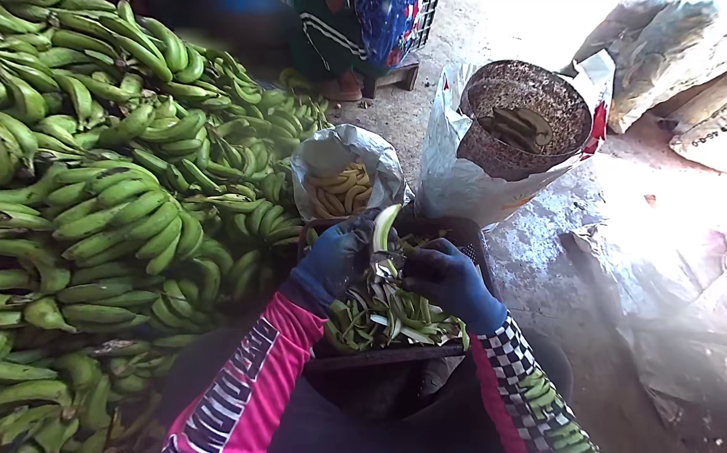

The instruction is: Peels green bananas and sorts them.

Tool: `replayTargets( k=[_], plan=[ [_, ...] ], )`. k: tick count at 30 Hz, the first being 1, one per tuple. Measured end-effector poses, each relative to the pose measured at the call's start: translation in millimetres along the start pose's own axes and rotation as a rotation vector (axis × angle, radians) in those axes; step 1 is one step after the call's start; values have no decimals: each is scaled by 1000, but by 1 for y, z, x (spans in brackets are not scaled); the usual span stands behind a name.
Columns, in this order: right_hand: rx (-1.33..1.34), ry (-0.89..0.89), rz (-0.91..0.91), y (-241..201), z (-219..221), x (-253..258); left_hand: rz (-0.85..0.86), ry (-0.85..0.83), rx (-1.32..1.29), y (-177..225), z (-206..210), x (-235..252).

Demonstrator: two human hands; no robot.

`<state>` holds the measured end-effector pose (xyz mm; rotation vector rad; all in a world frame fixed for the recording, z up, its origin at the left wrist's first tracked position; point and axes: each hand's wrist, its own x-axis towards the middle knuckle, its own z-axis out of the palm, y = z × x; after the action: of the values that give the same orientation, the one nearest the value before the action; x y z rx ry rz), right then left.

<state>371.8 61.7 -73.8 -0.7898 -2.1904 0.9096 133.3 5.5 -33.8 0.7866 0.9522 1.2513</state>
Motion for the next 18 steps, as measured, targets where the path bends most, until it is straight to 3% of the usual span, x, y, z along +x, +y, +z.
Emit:
replayTargets(
  k=[3,5,8,12,14,16,18],
  plan=[
    [-148,222,95,11,1,9,-48,-30,76,-7,9,0],
    [-206,344,258,25,-9,14,-53,-42,77,-8,10,2],
    [-55,447,382,33,-22,13,-3,-59,59,-4,5,5],
    [126,322,118,5,-7,4,51,80,160,-11,3,8],
    [-60,236,39,-10,12,2,34,118,82,-20,12,9],
    [-270,280,-30,-11,32,1,17,114,38,-23,16,7],
    [-283,358,-47,-7,37,0,16,82,66,-16,11,7]
  ],
)
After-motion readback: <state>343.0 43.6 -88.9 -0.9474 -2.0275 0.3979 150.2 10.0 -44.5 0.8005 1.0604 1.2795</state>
